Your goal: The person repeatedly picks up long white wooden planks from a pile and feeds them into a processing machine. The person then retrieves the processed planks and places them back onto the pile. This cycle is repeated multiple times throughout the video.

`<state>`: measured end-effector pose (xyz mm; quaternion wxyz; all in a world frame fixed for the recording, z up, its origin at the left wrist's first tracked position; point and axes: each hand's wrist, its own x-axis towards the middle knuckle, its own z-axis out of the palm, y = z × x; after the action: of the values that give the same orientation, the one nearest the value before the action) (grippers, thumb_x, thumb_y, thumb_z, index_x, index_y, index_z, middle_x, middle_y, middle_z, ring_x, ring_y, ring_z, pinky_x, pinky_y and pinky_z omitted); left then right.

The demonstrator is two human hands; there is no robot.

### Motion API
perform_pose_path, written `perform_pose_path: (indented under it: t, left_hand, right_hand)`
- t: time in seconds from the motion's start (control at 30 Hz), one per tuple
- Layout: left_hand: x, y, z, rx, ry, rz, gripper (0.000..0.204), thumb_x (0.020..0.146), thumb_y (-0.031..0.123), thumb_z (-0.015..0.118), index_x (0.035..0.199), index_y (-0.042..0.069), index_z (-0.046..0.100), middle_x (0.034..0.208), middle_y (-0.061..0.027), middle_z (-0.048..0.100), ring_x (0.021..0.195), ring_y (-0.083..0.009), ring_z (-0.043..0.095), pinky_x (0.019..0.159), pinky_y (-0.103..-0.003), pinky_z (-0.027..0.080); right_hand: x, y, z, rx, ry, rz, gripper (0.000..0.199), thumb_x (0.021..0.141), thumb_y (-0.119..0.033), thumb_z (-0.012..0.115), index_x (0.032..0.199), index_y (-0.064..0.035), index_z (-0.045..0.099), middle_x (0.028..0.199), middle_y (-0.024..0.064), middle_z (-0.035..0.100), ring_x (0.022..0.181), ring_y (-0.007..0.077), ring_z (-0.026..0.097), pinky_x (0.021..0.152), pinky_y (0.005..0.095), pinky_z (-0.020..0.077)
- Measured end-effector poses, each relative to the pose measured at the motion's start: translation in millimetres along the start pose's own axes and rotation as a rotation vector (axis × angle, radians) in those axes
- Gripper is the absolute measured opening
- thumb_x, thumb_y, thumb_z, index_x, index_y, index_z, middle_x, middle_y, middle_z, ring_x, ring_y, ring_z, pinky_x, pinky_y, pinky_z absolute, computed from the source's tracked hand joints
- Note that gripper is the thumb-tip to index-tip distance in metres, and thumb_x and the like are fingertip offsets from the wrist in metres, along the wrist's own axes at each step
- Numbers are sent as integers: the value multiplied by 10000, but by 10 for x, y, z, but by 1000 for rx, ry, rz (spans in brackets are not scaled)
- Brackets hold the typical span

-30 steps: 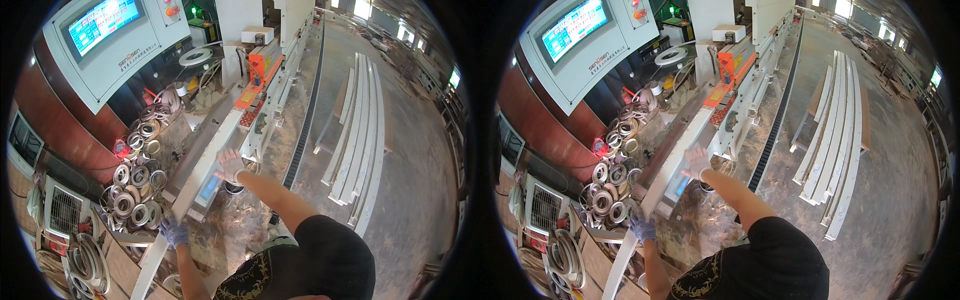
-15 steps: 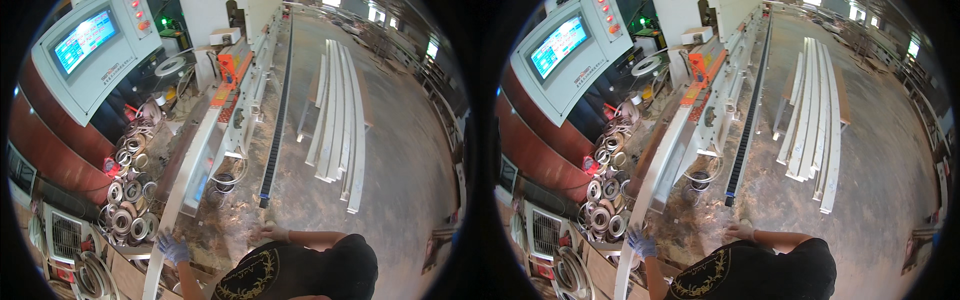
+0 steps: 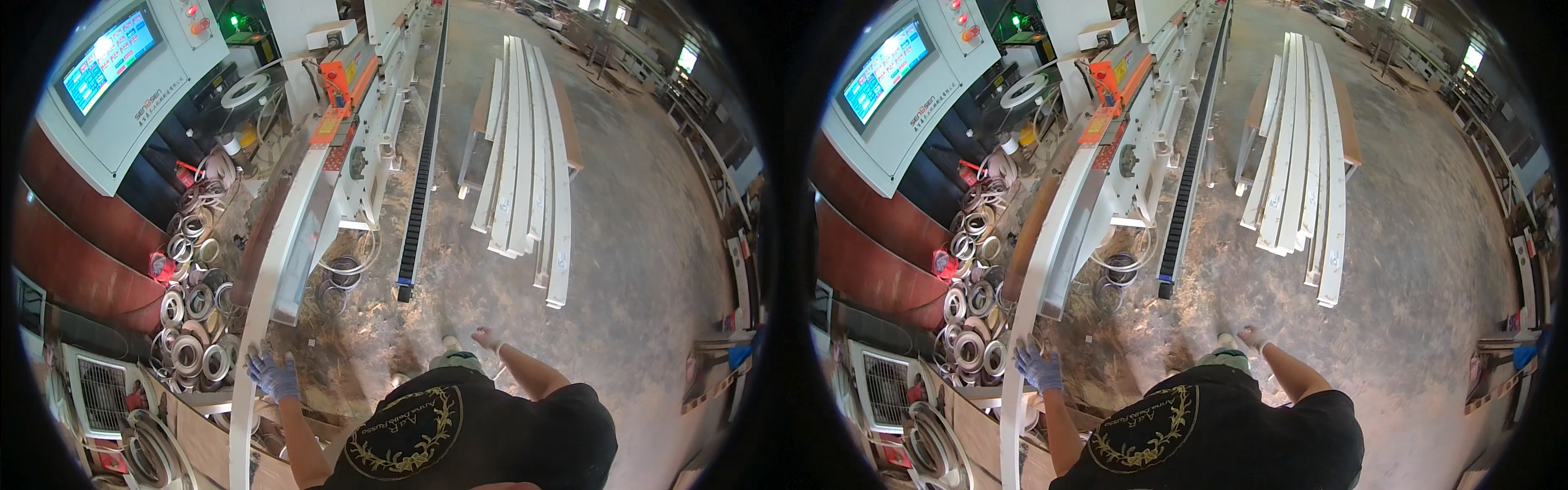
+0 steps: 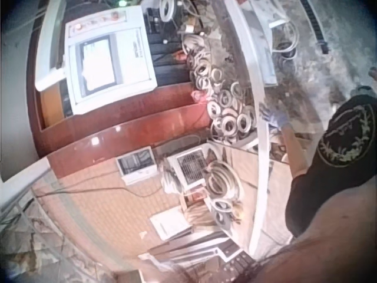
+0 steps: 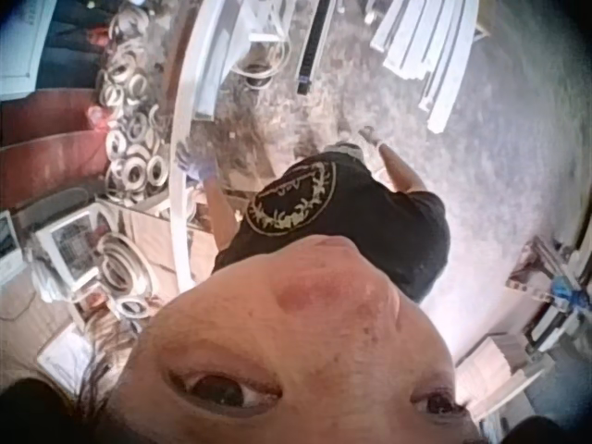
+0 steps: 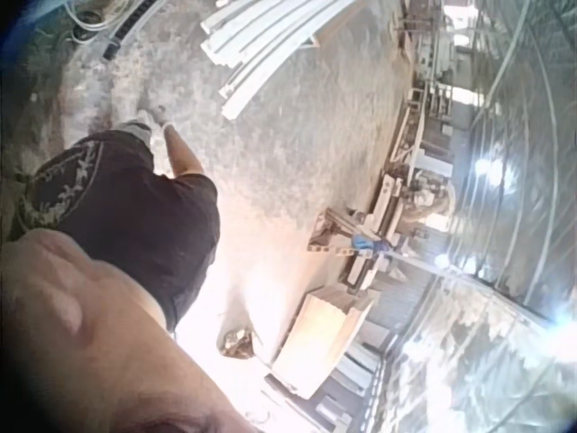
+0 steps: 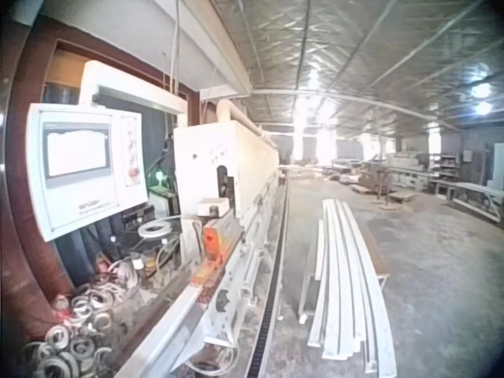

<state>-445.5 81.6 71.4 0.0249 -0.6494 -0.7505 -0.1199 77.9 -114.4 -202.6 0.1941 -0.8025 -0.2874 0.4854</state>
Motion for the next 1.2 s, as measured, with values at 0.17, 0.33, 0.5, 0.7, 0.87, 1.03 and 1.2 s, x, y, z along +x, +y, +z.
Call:
perform_pose_path:
  t: [0.17, 0.33, 0.5, 0.7, 0.87, 1.03, 1.2]
  left_hand:
    - [-167, -5, 181, 78, 35, -78, 723, 729, 413, 724, 1331, 90, 488, 1499, -155, 306, 1400, -348, 231, 1144, -509, 194]
    - [-627, 459, 286, 22, 89, -77, 770, 731, 434, 706, 1360, 70, 452, 1475, -193, 330, 1347, -398, 281, 1134, -510, 217]
    - [-1248, 833, 742, -25, -74, -94, 791, 742, 461, 679, 1399, 113, 411, 1512, -175, 272, 1359, -401, 259, 1134, -499, 214]
    - [-1735, 1468, 793, -76, -292, -147, 799, 740, 437, 701, 1405, 108, 405, 1528, -155, 250, 1373, -399, 249, 1130, -476, 225]
    - [-1950, 1797, 615, -163, -298, -157, 796, 741, 432, 715, 1407, 120, 410, 1527, -157, 249, 1370, -382, 263, 1124, -467, 241]
    - [-2101, 1984, 670, -163, -222, -122, 752, 741, 426, 719, 1372, 110, 458, 1473, -167, 350, 1317, -400, 350, 1090, -471, 297]
    - [-2002, 2476, 676, -454, -251, 114, 656, 756, 378, 718, 1312, 96, 514, 1328, -196, 510, 1216, -383, 483, 1012, -457, 401]
  right_hand:
    - [167, -164, -593, 15, 464, -11, 720, 814, -384, 682, 1356, 19, 432, 1273, 232, 558, 1185, 325, 538, 1001, 374, 416]
    - [210, -414, -1261, 432, 756, 78, 806, 790, -376, 700, 1414, -2, 352, 1308, 246, 510, 1193, 356, 517, 983, 409, 418]
    - [492, -658, -1843, 971, 482, 223, 794, 820, -420, 660, 1463, -137, 291, 1470, 168, 349, 1273, 346, 427, 997, 488, 360]
    - [881, -978, -2110, 1068, 328, 226, 641, 838, -386, 650, 1373, -161, 378, 1362, 107, 449, 1204, 325, 466, 953, 512, 366]
    - [1105, -957, -2248, 1014, 278, 314, 461, 843, -383, 655, 1223, -160, 521, 1166, 57, 549, 1044, 265, 508, 932, 513, 383]
    - [994, -838, -2368, 988, 150, 170, 319, 853, -375, 668, 1053, -139, 590, 790, 8, 558, 714, 188, 529, 837, 478, 446]
    - [889, -690, -2701, 1018, -31, 46, 235, 910, -356, 607, 1020, -151, 571, 851, -18, 576, 835, 187, 596, 879, 443, 477]
